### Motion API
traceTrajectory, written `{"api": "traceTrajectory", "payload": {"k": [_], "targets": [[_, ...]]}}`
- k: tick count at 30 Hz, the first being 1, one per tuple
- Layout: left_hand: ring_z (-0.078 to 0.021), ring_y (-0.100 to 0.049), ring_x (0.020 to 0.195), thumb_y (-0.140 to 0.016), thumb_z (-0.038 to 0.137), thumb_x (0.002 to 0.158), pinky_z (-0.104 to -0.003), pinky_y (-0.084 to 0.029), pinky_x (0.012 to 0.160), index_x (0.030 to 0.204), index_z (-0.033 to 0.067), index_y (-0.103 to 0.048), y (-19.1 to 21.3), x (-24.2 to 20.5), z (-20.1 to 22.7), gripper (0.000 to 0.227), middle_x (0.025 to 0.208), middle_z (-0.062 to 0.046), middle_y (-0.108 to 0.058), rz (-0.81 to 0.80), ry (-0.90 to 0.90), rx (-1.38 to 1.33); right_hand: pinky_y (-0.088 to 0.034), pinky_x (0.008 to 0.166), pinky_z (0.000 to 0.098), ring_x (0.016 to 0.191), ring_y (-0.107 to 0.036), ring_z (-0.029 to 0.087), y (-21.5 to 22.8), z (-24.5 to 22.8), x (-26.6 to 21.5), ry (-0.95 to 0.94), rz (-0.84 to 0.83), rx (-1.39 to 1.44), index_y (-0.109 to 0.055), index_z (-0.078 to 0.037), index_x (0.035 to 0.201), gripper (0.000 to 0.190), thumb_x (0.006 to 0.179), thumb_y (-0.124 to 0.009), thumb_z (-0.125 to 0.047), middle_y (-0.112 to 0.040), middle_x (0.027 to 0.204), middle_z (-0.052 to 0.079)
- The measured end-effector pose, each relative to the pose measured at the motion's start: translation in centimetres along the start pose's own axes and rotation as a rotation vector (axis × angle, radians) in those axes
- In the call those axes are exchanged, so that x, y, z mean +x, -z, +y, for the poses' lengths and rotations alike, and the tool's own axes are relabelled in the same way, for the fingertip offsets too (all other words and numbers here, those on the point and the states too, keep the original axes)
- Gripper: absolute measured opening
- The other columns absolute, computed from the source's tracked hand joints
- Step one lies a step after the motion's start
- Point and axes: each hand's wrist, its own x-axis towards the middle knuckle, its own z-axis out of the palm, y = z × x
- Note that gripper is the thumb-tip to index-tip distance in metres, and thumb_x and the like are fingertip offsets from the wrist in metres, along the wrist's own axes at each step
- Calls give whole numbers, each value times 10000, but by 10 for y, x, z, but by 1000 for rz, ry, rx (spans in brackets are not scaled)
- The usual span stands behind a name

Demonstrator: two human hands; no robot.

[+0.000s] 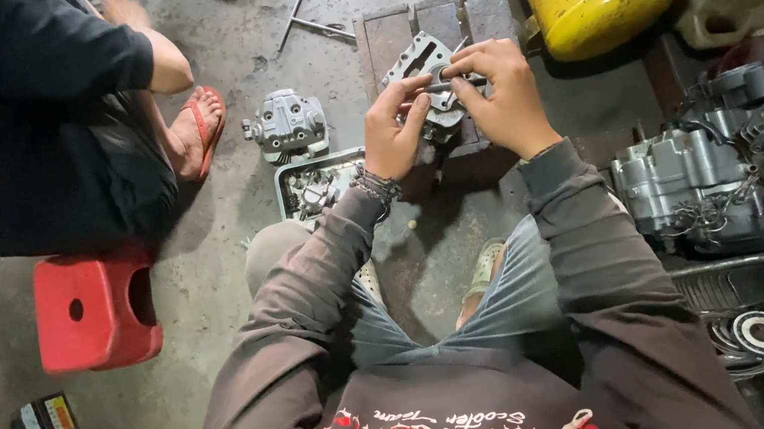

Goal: The person sits on the floor and assembles a metallic engine component, likely a cylinder head, by hand. They insert and adjust small internal parts, such as valves or pins, into the component while holding it steady.

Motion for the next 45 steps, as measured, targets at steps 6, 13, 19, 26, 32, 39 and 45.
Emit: {"api": "traceTrajectory", "payload": {"k": [6, 13, 19, 26, 32, 39, 45], "targets": [[-281, -743, 1031, -663, 233, 1019, -371, -616, 823, 1280, 100, -700, -1, 0, -3, 296, 1106, -120, -738, -2, -6, 2, -478, 940, 391, 1029, -645, 270, 2, -1, 2, 6, 13, 0, -773, -160, 955, 92, 908, -796, -85, -739, 1020, 28], [-314, -735, 1028, -638, 221, 1031, -405, -611, 825, 1298, 81, -683, 1, 2, 1, 305, 1121, -154, -734, -27, -12, 9, -492, 873, 424, 942, -651, 296, -8, 11, 0, 8, 78, -75, -746, -149, 886, 119, 867, -858, -184, -734, 921, 48], [-273, -743, 1010, -663, 230, 1011, -371, -610, 823, 1259, 102, -713, 0, -1, -3, 284, 1099, -118, -743, -26, 16, 17, -474, 944, 429, 1063, -621, 292, 2, -7, -1, -1, 63, -77, -781, -190, 1014, 101, 929, -767, -139, -685, 1099, 40], [-279, -737, 988, -677, 236, 997, -392, -606, 828, 1294, 134, -697, 0, -2, 4, 315, 1039, -125, -740, -77, 37, 57, -425, 976, 418, 1162, -580, 276, -2, -1, 1, 8, 55, -192, -779, -211, 956, 123, 858, -835, -162, -661, 1176, 34], [-286, -729, 970, -725, 225, 954, -401, -598, 846, 1317, 114, -682, 1, -3, -1, 382, 1021, -161, -738, -99, 43, 86, -390, 996, 412, 1207, -559, 255, -5, 1, 1, 1, 68, -229, -751, -215, 928, 170, 819, -876, -249, -652, 1192, 13], [-319, -725, 1007, -745, 257, 941, -422, -588, 880, 1266, 96, -696, 0, -1, -8, 365, 1057, -138, -749, -102, -16, 158, -392, 1008, 380, 1208, -582, 226, -7, 4, 3, 30, 77, -236, -754, -234, 905, 102, 876, -829, -172, -691, 1143, -18], [-285, -655, 1106, -700, 188, 902, -363, -537, 948, 1232, 34, -673, -1, -5, 8, 364, 1249, -101, -666, -199, -86, 419, -416, 938, 386, 1064, -575, 235, -1, -12, 10, 13, 108, -302, -670, -126, 809, 218, 814, -860, -233, -719, 1074, 38]]}}
